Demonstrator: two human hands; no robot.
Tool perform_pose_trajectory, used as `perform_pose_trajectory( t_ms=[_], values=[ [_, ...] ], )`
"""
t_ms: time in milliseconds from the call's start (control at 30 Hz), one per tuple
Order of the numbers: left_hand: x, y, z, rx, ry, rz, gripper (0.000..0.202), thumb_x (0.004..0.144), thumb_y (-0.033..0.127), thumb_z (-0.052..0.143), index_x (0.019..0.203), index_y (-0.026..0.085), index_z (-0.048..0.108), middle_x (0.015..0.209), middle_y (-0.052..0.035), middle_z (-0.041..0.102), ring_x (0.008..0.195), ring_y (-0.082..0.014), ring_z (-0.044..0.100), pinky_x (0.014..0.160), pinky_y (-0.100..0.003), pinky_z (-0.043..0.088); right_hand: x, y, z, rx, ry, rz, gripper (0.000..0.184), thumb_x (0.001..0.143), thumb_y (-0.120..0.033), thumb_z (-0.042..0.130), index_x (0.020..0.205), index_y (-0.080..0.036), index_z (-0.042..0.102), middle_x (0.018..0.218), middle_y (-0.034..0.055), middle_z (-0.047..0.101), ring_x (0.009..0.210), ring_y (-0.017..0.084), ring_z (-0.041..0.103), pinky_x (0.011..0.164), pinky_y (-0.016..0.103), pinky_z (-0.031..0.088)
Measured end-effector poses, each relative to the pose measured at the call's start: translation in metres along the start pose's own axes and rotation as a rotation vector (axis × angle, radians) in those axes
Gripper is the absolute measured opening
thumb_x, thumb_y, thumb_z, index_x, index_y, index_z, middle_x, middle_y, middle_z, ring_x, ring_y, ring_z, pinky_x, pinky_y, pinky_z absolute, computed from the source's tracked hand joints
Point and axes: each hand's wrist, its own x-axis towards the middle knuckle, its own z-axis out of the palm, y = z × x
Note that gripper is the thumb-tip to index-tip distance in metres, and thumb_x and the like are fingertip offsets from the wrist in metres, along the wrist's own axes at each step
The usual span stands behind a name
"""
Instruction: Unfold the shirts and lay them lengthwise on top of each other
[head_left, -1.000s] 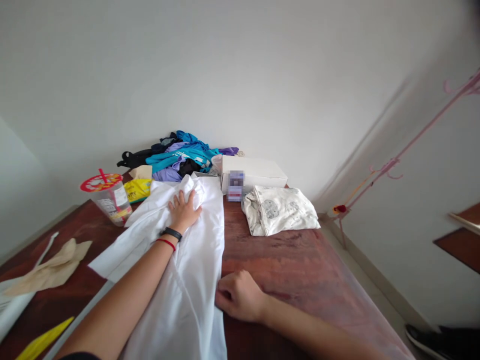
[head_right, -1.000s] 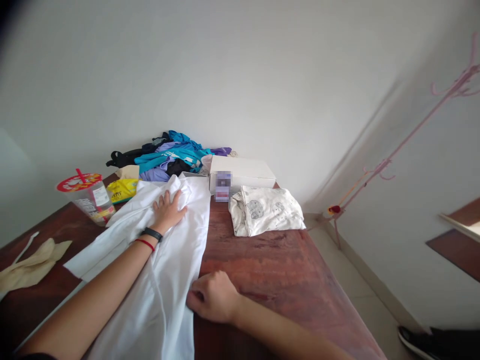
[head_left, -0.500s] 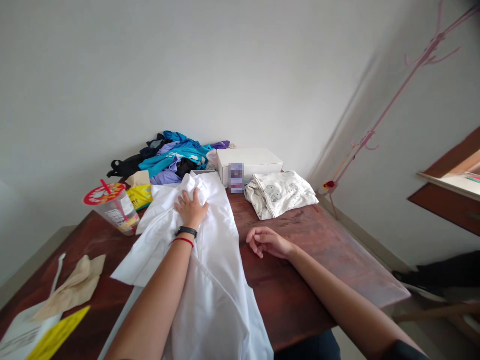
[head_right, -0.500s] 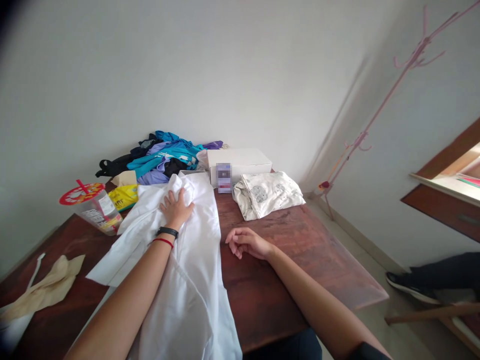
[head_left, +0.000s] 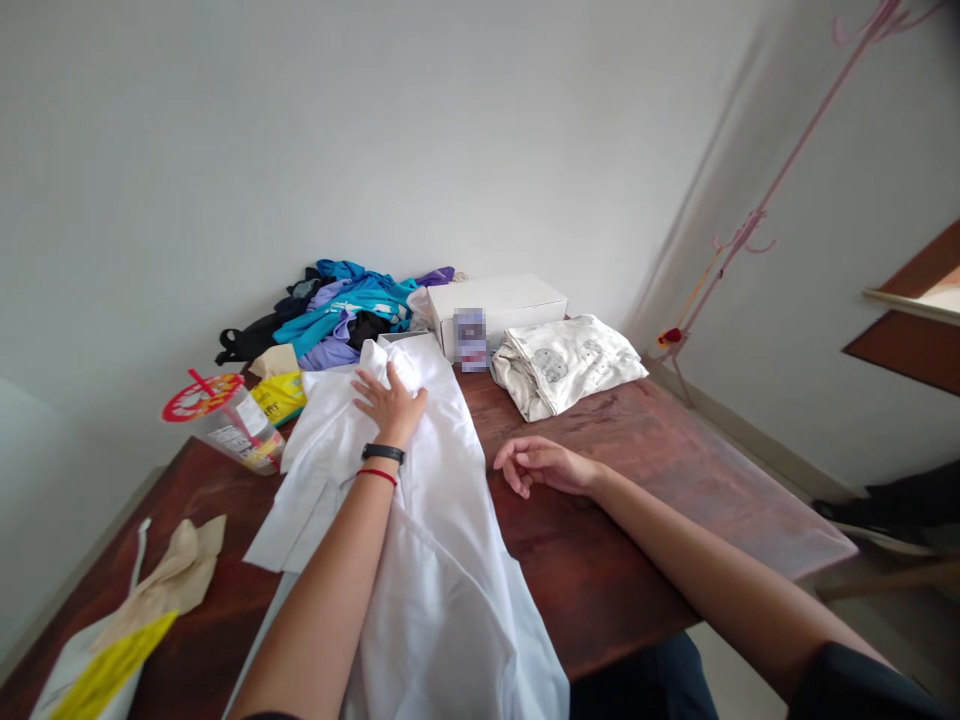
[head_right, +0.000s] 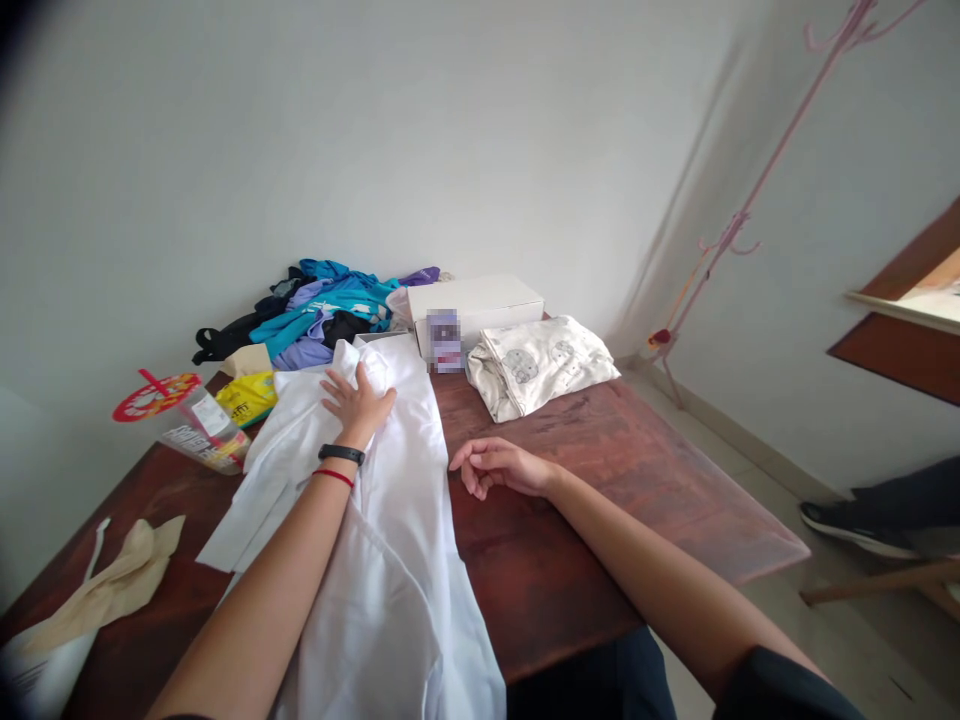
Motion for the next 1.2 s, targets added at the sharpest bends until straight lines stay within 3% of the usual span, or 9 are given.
perform_pose_trajectory(
  t_ms=[100, 200, 267, 367, 600, 800, 1000, 1133, 1200],
  values=[
    [-0.005, 0.026, -0.021, -0.159, -0.045, 0.102, 0.087, 0.093, 0.045, 0.063, 0.166, 0.017, 0.024, 0.174, -0.0217, 0.003, 0.159, -0.0466, -0.002, 0.123, -0.067, 0.014, -0.001, 0.0, -0.001, 0.005, -0.019, -0.014, 0.038, 0.09, -0.044, 0.072, 0.112, -0.013, 0.071, 0.081, 0.0043, 0.069, 0.069, 0.014, 0.064, 0.065, 0.025, 0.051],
    [-0.025, 0.053, -0.034, -0.475, -0.158, 0.419, 0.063, 0.096, 0.039, 0.059, 0.155, 0.02, 0.047, 0.164, -0.0151, 0.041, 0.153, -0.0355, 0.036, 0.124, -0.05, 0.031, -0.001, -0.001, 0.001, 0.026, -0.011, -0.032, 0.036, 0.09, -0.043, 0.073, 0.109, -0.013, 0.071, 0.079, 0.0034, 0.068, 0.067, 0.013, 0.064, 0.065, 0.024, 0.05],
    [-0.046, 0.069, -0.03, -0.658, -0.309, 0.602, 0.05, 0.096, 0.038, 0.061, 0.142, 0.021, 0.06, 0.148, -0.0124, 0.06, 0.135, -0.0307, 0.058, 0.115, -0.043, 0.043, 0.0, -0.002, 0.003, 0.038, 0.002, -0.041, 0.036, 0.089, -0.044, 0.073, 0.107, -0.013, 0.071, 0.078, 0.0029, 0.069, 0.066, 0.012, 0.064, 0.065, 0.024, 0.051],
    [-0.08, 0.088, -0.003, -0.797, -0.518, 0.692, 0.038, 0.093, 0.039, 0.067, 0.127, 0.022, 0.071, 0.135, -0.012, 0.068, 0.117, -0.0289, 0.068, 0.102, -0.041, 0.052, 0.003, -0.001, 0.007, 0.018, 0.02, -0.043, 0.036, 0.085, -0.044, 0.075, 0.101, -0.013, 0.072, 0.074, 0.0018, 0.068, 0.063, 0.012, 0.063, 0.063, 0.023, 0.051],
    [-0.1, 0.081, 0.065, -1.113, -0.795, 0.405, 0.047, 0.093, 0.058, 0.063, 0.104, 0.014, 0.074, 0.105, -0.0138, 0.076, 0.094, -0.0247, 0.072, 0.09, -0.04, 0.055, 0.012, 0.003, 0.012, -0.181, 0.076, 0.005, 0.031, 0.077, -0.041, 0.079, 0.083, -0.012, 0.071, 0.063, 0.0013, 0.068, 0.055, 0.012, 0.063, 0.057, 0.024, 0.054],
    [-0.094, 0.074, 0.062, -1.142, -0.791, 0.336, 0.044, 0.088, 0.054, 0.073, 0.103, 0.014, 0.073, 0.1, -0.0116, 0.076, 0.089, -0.021, 0.071, 0.087, -0.035, 0.055, 0.01, 0.003, 0.015, -0.291, 0.122, -0.055, 0.026, 0.088, -0.039, 0.069, 0.08, -0.015, 0.068, 0.061, 0.0002, 0.065, 0.054, 0.012, 0.06, 0.055, 0.023, 0.05],
    [-0.092, 0.072, 0.066, -1.21, -0.79, 0.277, 0.038, 0.089, 0.047, 0.073, 0.111, 0.016, 0.071, 0.101, -0.0068, 0.075, 0.091, -0.0191, 0.071, 0.085, -0.03, 0.053, -0.001, -0.016, 0.014, -1.069, 0.543, -0.37, 0.018, 0.092, -0.019, 0.063, 0.075, -0.017, 0.065, 0.073, 0.0024, 0.066, 0.067, 0.014, 0.057, 0.067, 0.026, 0.043],
    [-0.089, 0.07, 0.07, -1.317, -0.821, 0.209, 0.044, 0.088, 0.041, 0.076, 0.122, 0.017, 0.063, 0.099, -0.0059, 0.075, 0.086, -0.0169, 0.072, 0.08, -0.028, 0.053, -0.01, -0.041, -0.005, -1.318, 0.757, -0.254, 0.015, 0.096, -0.025, 0.06, 0.099, -0.016, 0.071, 0.102, 0.0101, 0.068, 0.09, 0.021, 0.064, 0.084, 0.031, 0.047],
    [-0.089, 0.07, 0.07, -1.327, -0.852, 0.191, 0.045, 0.089, 0.042, 0.075, 0.122, 0.016, 0.062, 0.097, -0.0079, 0.076, 0.084, -0.0175, 0.073, 0.079, -0.028, 0.053, -0.014, -0.046, -0.022, -1.478, 0.857, -0.191, 0.029, 0.092, -0.028, 0.066, 0.118, -0.014, 0.068, 0.119, 0.0161, 0.064, 0.109, 0.029, 0.061, 0.095, 0.038, 0.047]
  ],
)
